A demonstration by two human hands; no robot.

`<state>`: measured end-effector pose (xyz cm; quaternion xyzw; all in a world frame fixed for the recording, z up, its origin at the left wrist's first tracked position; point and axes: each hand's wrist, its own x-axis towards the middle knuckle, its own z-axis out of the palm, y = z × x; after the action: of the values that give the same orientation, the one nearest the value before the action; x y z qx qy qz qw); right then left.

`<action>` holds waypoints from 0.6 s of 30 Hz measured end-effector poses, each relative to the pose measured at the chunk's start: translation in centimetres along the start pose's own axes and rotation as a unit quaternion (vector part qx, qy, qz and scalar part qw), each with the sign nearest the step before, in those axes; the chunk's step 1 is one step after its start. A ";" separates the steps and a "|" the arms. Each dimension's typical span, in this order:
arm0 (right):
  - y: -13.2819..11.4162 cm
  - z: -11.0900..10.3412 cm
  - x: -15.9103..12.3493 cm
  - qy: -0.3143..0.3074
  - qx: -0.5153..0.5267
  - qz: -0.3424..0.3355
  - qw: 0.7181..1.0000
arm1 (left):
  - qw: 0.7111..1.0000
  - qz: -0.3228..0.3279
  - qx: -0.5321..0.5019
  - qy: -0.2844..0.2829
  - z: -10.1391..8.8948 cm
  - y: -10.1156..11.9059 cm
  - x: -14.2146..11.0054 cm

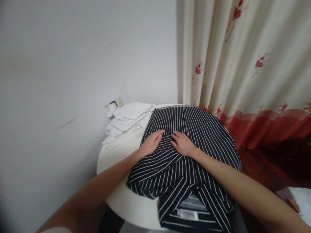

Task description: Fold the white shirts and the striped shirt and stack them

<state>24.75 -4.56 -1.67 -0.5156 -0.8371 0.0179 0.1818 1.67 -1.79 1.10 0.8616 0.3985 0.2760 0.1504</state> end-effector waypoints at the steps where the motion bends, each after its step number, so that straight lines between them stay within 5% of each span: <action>1: 0.1 0.1 0.0 0.005 0.002 -0.003 1.000 | 1.000 -0.001 0.006 -0.007 0.2 -0.2 0.0; 11: -0.2 -0.2 -0.1 0.007 -0.011 -0.002 1.000 | 0.994 0.079 0.039 -0.061 1.1 1.6 -1.0; 18: -0.2 -0.2 0.0 0.004 -0.012 0.004 1.000 | 0.974 0.069 0.118 -0.182 1.8 0.1 -1.3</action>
<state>24.62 -4.75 -1.45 -0.5210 -0.8346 0.0061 0.1788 2.11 -2.85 -0.75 0.9344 0.3342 0.0755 0.0979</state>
